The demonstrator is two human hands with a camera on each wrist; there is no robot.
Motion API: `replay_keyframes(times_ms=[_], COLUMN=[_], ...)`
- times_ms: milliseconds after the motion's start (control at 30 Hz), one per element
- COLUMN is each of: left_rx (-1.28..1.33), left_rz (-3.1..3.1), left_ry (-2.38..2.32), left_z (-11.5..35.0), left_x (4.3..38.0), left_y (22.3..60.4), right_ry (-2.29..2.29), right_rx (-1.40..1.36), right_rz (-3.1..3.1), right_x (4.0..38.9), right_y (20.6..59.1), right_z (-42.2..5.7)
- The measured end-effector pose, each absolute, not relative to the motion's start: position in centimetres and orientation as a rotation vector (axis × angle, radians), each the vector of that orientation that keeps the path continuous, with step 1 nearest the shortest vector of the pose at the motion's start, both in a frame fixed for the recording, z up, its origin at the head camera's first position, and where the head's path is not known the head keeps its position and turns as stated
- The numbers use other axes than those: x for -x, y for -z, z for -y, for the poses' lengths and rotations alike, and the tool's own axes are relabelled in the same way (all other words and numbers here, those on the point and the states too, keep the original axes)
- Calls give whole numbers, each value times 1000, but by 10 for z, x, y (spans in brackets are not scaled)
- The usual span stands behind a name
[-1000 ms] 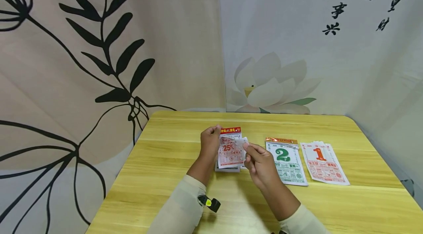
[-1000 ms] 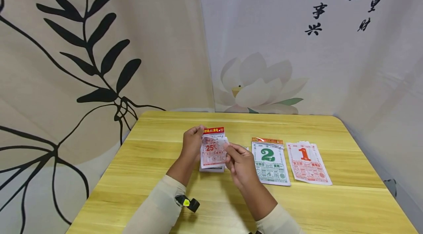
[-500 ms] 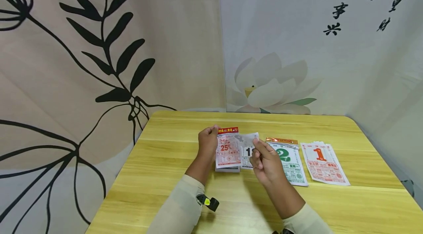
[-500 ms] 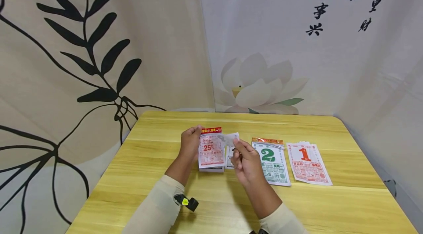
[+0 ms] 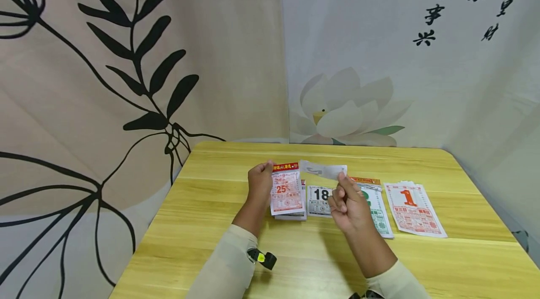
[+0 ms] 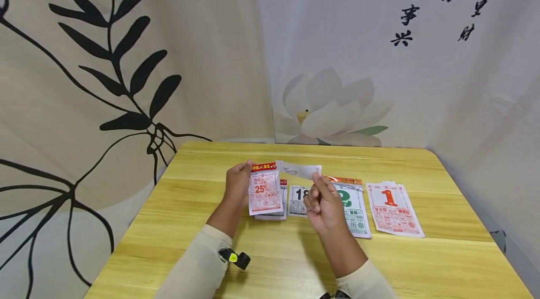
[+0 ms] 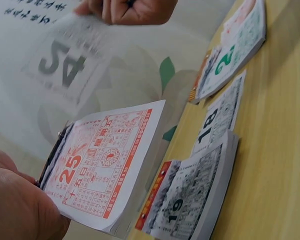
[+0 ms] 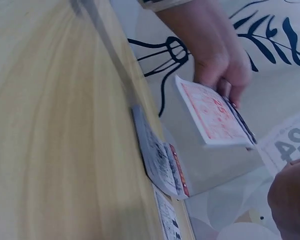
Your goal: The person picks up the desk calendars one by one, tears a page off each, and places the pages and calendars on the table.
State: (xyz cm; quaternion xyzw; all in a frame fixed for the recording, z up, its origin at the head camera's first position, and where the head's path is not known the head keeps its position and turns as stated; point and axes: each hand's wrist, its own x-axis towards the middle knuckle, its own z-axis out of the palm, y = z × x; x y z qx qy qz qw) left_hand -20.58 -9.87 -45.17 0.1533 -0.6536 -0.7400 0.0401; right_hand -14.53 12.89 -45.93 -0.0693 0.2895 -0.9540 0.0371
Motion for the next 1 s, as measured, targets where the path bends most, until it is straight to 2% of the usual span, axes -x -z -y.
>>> replay_keyframes(times_ms=[233, 667, 1000], left_rx=[-492, -515, -512], left_rz=[2021, 2032, 2126], left_ry=[2243, 2138, 2060], left_z=[107, 131, 171], left_x=[208, 210, 215], left_y=[454, 456, 460], right_ry=[2945, 2908, 2834], right_rx=[214, 140, -91], right_rz=[-811, -1040, -1295], right_x=[148, 148, 147], right_y=[459, 460, 456], right_z=[-133, -124, -103])
